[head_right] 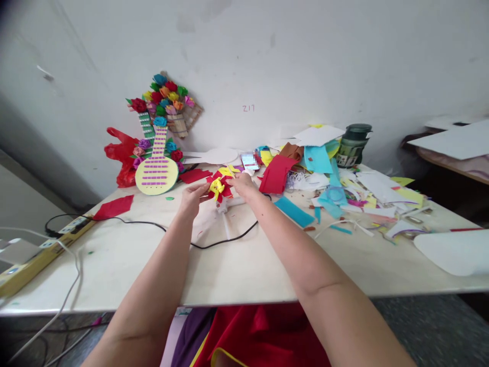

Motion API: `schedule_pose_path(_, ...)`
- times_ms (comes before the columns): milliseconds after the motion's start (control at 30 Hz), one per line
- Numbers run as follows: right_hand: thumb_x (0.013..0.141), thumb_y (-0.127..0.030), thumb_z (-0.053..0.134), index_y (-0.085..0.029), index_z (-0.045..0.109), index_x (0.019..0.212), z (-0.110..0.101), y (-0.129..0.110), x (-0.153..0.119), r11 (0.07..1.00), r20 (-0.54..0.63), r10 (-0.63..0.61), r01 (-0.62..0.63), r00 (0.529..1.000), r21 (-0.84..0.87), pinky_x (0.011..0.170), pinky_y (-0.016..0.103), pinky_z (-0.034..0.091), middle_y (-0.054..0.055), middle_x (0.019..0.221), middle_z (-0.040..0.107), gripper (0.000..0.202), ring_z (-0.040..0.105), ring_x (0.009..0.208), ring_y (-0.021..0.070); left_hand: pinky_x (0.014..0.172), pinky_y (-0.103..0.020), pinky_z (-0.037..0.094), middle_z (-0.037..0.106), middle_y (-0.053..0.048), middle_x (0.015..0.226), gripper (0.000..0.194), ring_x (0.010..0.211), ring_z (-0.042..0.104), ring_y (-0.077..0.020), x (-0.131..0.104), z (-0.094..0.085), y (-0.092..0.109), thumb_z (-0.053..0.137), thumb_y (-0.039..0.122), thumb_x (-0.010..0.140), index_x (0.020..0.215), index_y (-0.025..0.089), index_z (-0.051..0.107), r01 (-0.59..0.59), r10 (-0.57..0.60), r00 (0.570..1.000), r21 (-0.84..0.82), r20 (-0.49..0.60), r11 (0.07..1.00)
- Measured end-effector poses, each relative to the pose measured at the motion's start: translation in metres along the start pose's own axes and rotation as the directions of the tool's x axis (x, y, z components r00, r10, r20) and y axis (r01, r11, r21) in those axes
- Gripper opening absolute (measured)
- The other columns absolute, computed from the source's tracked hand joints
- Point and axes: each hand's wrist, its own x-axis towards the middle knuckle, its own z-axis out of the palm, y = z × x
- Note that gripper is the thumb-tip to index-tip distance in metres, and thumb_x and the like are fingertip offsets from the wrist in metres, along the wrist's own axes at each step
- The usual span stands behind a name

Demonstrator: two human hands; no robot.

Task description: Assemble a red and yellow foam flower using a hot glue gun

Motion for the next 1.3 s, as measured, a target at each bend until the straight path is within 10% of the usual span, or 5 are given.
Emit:
schedule_pose_path(567, 0.063, -0.041, 0.062, -0.018, 0.058, 0.067, -0.001, 0.011, 0.005, 0.989, -0.013, 0.047, -0.048, 0.999, -0.139, 0.050, 0.023, 0.030, -0.006, 0.052, 0.044, 0.024, 0.038, 0.050, 0.0094, 0.050, -0.023, 0.036, 0.064, -0.003, 0.055, 0.018, 0.054, 0.056, -0.0147, 0.000, -0.006, -0.001, 0.072, 0.035, 0.057, 0.061, 0.017, 0.070, -0.257, 0.255, 0.964, 0.507, 0.076, 0.823)
schedule_pose_path(833, 0.063, -0.036, 0.062, -0.018, 0.049, 0.060, 0.002, 0.006, 0.003, 0.997, -0.016, 0.021, -0.022, 1.000, -0.081, 0.049, 0.023, 0.025, -0.008, 0.051, 0.038, 0.022, 0.032, 0.049, 0.0073, 0.057, -0.024, 0.038, 0.065, -0.002, 0.059, 0.016, 0.060, 0.058, -0.0152, -0.006, 0.000, 0.005, 0.064, 0.034, 0.065, 0.066, 0.019, 0.067, -0.271, 0.351, 0.934, 0.784, 0.073, 0.559)
schedule_pose_path(1033, 0.064, -0.035, 0.062, -0.016, 0.054, 0.066, -0.004, 0.000, 0.003, 0.999, 0.097, -0.030, 0.027, 0.995, 0.026, 0.052, 0.023, 0.029, -0.006, 0.055, 0.047, 0.021, 0.040, 0.053, 0.0078, 0.055, -0.024, 0.042, 0.060, -0.001, 0.053, 0.032, 0.055, 0.057, -0.0142, -0.005, -0.003, 0.005, 0.056, 0.047, 0.073, 0.070, 0.016, 0.064, -0.315, 0.319, 0.944, 0.526, 0.085, 0.790)
schedule_pose_path(1167, 0.063, -0.034, 0.064, -0.016, 0.052, 0.065, -0.012, -0.012, -0.002, 0.994, 0.275, -0.073, 0.048, 0.959, 0.094, 0.048, 0.022, 0.022, -0.010, 0.047, 0.036, 0.022, 0.030, 0.045, 0.0047, 0.053, -0.025, 0.046, 0.060, -0.001, 0.058, 0.048, 0.052, 0.057, -0.0136, -0.003, -0.005, 0.010, 0.063, 0.056, 0.065, 0.089, 0.014, 0.063, -0.170, 0.175, 0.985, 0.250, 0.002, 0.953)
schedule_pose_path(1300, 0.062, -0.032, 0.067, -0.019, 0.045, 0.062, -0.016, -0.018, -0.008, 0.994, 0.452, -0.046, -0.006, 0.891, 0.113, 0.044, 0.022, 0.013, -0.012, 0.044, 0.029, 0.026, 0.021, 0.040, 0.0028, 0.050, -0.024, 0.046, 0.064, -0.005, 0.067, 0.046, 0.057, 0.059, -0.0141, -0.006, -0.005, 0.010, 0.069, 0.054, 0.062, 0.082, 0.013, 0.066, 0.008, -0.035, 0.982, 0.146, 0.183, 0.989)
